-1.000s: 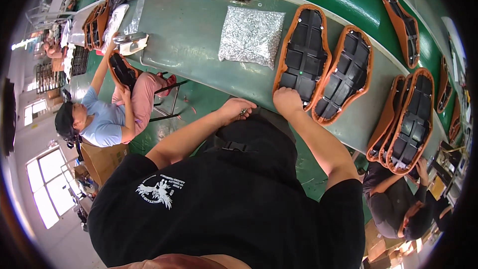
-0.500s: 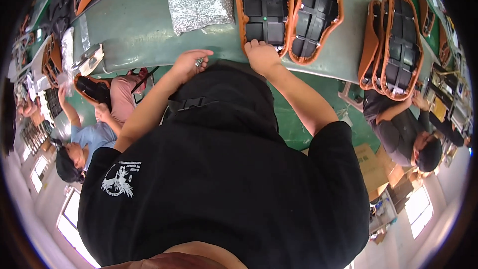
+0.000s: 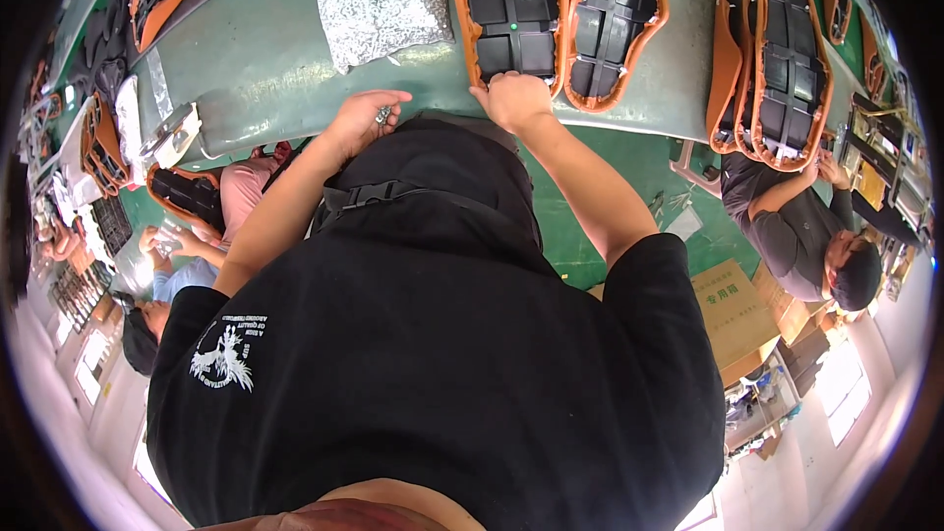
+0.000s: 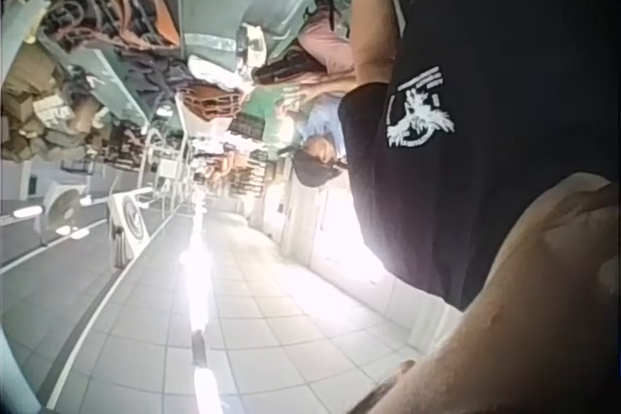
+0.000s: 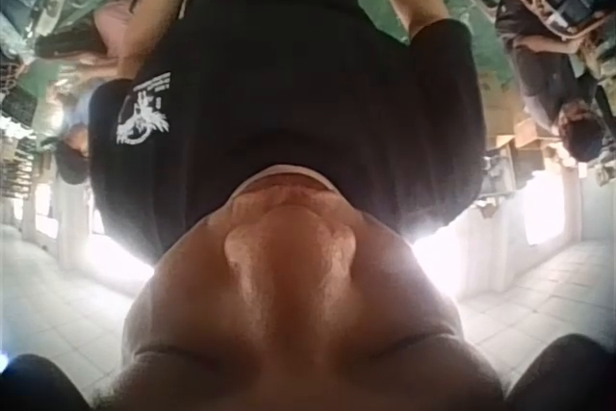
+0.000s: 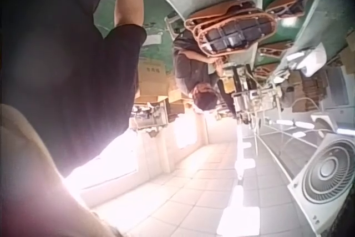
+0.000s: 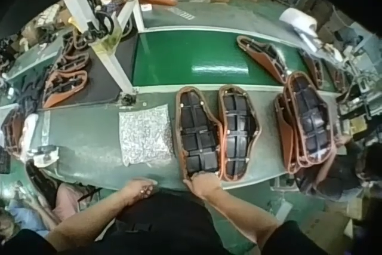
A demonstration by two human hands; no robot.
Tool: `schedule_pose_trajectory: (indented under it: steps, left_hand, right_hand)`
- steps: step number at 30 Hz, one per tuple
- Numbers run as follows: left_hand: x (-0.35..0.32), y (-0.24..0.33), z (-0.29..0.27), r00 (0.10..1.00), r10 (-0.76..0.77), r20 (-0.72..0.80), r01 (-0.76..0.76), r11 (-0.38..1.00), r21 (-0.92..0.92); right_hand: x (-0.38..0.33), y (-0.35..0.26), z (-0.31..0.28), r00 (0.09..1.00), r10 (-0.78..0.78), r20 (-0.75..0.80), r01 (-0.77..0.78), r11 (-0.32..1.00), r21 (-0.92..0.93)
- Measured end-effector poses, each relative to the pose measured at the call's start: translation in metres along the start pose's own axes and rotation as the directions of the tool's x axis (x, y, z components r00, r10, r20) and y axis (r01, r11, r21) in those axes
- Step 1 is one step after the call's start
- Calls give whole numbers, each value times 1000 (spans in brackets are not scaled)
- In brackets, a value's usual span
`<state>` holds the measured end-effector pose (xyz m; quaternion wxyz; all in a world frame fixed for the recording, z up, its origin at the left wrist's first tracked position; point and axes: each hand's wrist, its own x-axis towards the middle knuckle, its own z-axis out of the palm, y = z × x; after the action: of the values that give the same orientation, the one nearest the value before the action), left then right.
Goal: Assembling the bases of vehicle seats by inserting small metal pins and components into pre-drilled holes.
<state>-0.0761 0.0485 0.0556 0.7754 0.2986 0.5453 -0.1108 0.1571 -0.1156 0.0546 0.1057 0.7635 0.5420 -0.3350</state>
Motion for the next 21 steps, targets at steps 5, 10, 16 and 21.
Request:
schedule_pose_trajectory:
  steps: [5, 10, 16, 21]
  left_hand:
    - [2, -5, 4, 1000, -6, 12, 6, 1000, 13]
    - [-7, -1, 6, 1000, -20, -11, 20, 999, 43]
    - [-6, -7, -9, 992, 30, 125, -28, 999, -21]
    - [-16, 3, -18, 987, 53, 153, -47, 998, -41]
  right_hand:
    - [-14, 10, 15, 987, -115, -116, 109, 992, -62]
    - [-28, 34, 28, 999, -2, 48, 1, 1000, 28]
    - [-30, 51, 86, 818, 407, 407, -423, -53, 904]
    - [-9, 41, 113, 895, 349, 278, -79, -490, 868]
